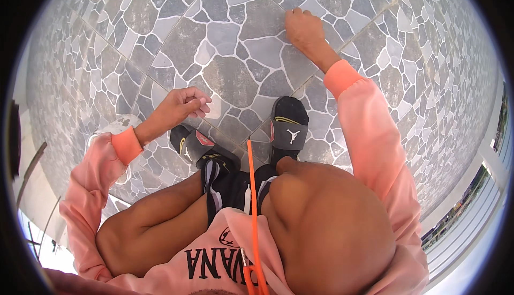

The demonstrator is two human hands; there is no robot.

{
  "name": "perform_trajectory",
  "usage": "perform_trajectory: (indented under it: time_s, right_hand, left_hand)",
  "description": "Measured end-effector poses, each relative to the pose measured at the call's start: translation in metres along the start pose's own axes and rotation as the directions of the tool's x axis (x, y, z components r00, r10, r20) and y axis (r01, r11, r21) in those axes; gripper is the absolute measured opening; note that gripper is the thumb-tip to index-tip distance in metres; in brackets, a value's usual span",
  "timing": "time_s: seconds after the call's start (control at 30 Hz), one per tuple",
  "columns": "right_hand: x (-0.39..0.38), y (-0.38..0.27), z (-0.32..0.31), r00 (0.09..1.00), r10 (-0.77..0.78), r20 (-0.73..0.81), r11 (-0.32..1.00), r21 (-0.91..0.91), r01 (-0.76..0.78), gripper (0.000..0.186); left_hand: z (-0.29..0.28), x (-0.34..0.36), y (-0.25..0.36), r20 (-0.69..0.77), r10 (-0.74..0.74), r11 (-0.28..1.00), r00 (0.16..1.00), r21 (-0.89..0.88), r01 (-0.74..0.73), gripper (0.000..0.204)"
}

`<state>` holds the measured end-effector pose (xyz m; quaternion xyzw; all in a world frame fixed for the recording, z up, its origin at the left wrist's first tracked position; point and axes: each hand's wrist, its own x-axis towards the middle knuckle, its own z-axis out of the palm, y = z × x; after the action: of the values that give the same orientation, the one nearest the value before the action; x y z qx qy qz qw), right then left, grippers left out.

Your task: The person applies grout to the seams of a tiled floor using a small scraper tool, occasionally dipping the tool into a white bucket containing a liquid mixture.

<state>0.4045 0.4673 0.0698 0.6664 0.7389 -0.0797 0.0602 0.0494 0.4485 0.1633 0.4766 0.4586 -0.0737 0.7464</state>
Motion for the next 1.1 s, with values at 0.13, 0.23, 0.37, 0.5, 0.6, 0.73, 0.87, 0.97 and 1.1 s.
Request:
perform_trajectory:
  time_s: [0.13, 0.23, 0.37, 0.5, 0.6, 0.73, 0.87, 0.97, 1.1]
  right_hand:
    - [0.021, 0.034, -0.019, 0.977, 0.2, 0.068, 0.933, 0.291, -0.211, 0.025]
    - [0.013, 0.067, -0.033, 0.979, 0.196, 0.061, 0.894, 0.4, -0.204, 0.027]
    - [0.002, 0.103, -0.054, 0.942, 0.22, 0.252, 0.791, 0.52, -0.323, 0.037]
    - [0.005, 0.114, -0.036, 0.941, 0.277, 0.196, 0.741, 0.579, -0.339, 0.037]
    - [0.003, 0.103, -0.002, 0.99, 0.089, 0.113, 0.911, 0.392, -0.127, 0.033]
    - [0.003, 0.117, -0.016, 0.978, 0.166, 0.127, 0.836, 0.508, -0.208, 0.032]
    - [-0.017, 0.109, -0.028, 0.985, 0.12, 0.126, 0.846, 0.506, -0.167, 0.031]
    - [-0.037, 0.11, -0.011, 0.977, 0.138, 0.164, 0.871, 0.449, -0.199, 0.027]
    - [-0.031, 0.105, -0.039, 0.981, 0.181, 0.068, 0.843, 0.503, -0.19, 0.019]
  left_hand:
    - [-0.003, -0.001, 0.01, -0.022, -0.014, 0.999, 1.0, 0.036, 0.015, 0.029]
    - [-0.004, 0.0, 0.017, -0.052, -0.028, 0.999, 0.998, 0.042, 0.03, 0.029]
    - [0.0, -0.008, 0.023, -0.095, -0.048, 0.999, 0.994, 0.018, 0.05, 0.03]
    - [0.002, -0.012, 0.016, -0.132, -0.112, 0.993, 0.985, 0.014, 0.115, 0.03]
    - [0.018, -0.014, 0.017, -0.168, -0.151, 0.988, 0.974, -0.046, 0.145, 0.029]
    - [0.048, -0.02, 0.009, -0.285, -0.065, 0.997, 0.956, -0.056, 0.051, 0.03]
    - [0.073, -0.032, 0.025, -0.165, -0.153, 0.977, 0.974, -0.17, 0.125, 0.026]
    - [0.085, -0.012, 0.075, -0.005, -0.094, 0.995, 0.996, -0.034, 0.094, 0.024]
    - [0.093, -0.015, 0.173, 0.155, -0.008, 0.979, 0.988, 0.203, -0.024, 0.021]
